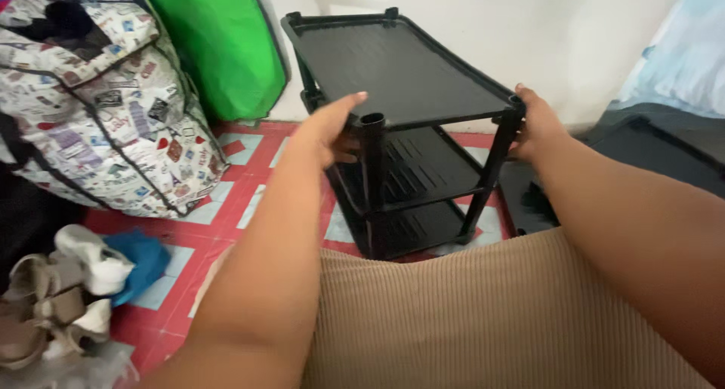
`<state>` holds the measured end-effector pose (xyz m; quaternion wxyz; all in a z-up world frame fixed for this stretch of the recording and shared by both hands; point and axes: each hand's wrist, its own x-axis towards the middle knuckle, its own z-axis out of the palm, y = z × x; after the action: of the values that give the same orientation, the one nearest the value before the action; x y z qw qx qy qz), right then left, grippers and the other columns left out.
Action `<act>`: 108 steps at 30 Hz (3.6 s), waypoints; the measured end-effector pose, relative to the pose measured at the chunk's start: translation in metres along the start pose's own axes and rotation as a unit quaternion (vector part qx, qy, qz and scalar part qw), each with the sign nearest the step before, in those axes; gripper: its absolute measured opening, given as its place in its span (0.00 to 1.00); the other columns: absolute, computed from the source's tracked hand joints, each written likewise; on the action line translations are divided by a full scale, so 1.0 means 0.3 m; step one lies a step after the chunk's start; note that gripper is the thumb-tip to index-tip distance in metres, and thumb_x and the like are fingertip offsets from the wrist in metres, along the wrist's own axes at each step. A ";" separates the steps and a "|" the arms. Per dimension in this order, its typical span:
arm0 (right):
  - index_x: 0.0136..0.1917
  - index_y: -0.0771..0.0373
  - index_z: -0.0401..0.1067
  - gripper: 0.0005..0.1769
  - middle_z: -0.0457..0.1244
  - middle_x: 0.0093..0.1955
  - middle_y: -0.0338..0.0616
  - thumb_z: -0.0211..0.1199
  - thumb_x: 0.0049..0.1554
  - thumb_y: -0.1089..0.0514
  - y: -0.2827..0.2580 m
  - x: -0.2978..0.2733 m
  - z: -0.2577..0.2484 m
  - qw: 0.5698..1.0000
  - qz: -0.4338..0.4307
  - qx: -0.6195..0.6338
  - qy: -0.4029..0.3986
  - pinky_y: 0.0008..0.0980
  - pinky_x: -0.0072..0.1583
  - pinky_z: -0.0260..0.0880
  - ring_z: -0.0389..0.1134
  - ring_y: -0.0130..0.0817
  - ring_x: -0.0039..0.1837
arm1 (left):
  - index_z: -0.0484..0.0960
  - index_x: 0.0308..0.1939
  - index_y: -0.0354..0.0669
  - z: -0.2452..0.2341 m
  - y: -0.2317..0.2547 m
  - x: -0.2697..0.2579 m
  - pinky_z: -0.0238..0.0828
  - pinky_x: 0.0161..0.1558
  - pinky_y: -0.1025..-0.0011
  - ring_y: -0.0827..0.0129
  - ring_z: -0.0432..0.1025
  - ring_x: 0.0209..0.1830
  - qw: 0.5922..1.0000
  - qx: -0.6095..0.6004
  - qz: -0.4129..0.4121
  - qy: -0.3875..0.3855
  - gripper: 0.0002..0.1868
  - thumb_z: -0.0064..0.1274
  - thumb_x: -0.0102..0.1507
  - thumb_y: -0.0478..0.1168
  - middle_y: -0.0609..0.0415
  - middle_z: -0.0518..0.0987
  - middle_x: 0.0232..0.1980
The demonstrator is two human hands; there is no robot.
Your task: The person assembles a black plastic three-tier shelving unit by inserting vertical support poles into the shelf trays and securing them. They handle multiple shelf trays and poles, aligning and pressing components together to form the structure.
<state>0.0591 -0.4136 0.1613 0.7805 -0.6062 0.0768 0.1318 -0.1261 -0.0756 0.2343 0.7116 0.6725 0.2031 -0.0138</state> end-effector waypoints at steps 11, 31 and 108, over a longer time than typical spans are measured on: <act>0.64 0.55 0.65 0.33 0.63 0.60 0.54 0.56 0.57 0.32 0.002 -0.075 0.023 0.999 0.001 0.013 -0.043 0.59 0.63 0.59 0.64 0.45 0.59 | 0.77 0.33 0.33 0.211 -0.141 -0.056 0.68 0.22 0.66 0.63 0.71 0.18 0.929 -0.294 0.191 0.122 0.20 0.54 0.58 0.51 0.49 0.77 0.25; 0.70 0.78 0.56 0.46 0.61 0.67 0.69 0.55 0.58 0.33 -0.077 -0.266 0.106 0.987 0.094 0.039 -0.122 0.81 0.71 0.40 0.59 0.60 0.73 | 0.75 0.26 0.42 -0.032 -0.076 0.047 0.64 0.18 0.62 0.61 0.67 0.13 0.909 -0.324 0.212 0.153 0.17 0.52 0.58 0.52 0.51 0.75 0.21; 0.44 0.59 0.68 0.09 0.63 0.39 0.40 0.65 0.59 0.54 0.203 -0.082 0.225 0.986 0.038 0.146 -0.067 0.39 0.46 0.72 0.66 0.37 0.41 | 0.74 0.62 0.33 -0.060 -0.186 -0.040 0.62 0.65 0.62 0.59 0.70 0.63 0.892 -0.166 0.248 0.339 0.47 0.46 0.61 0.73 0.46 0.77 0.62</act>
<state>0.0149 -0.3372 0.1287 0.8584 -0.4725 0.0655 0.1888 -0.1582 -0.0667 0.1848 0.6807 0.5372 0.2581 0.4260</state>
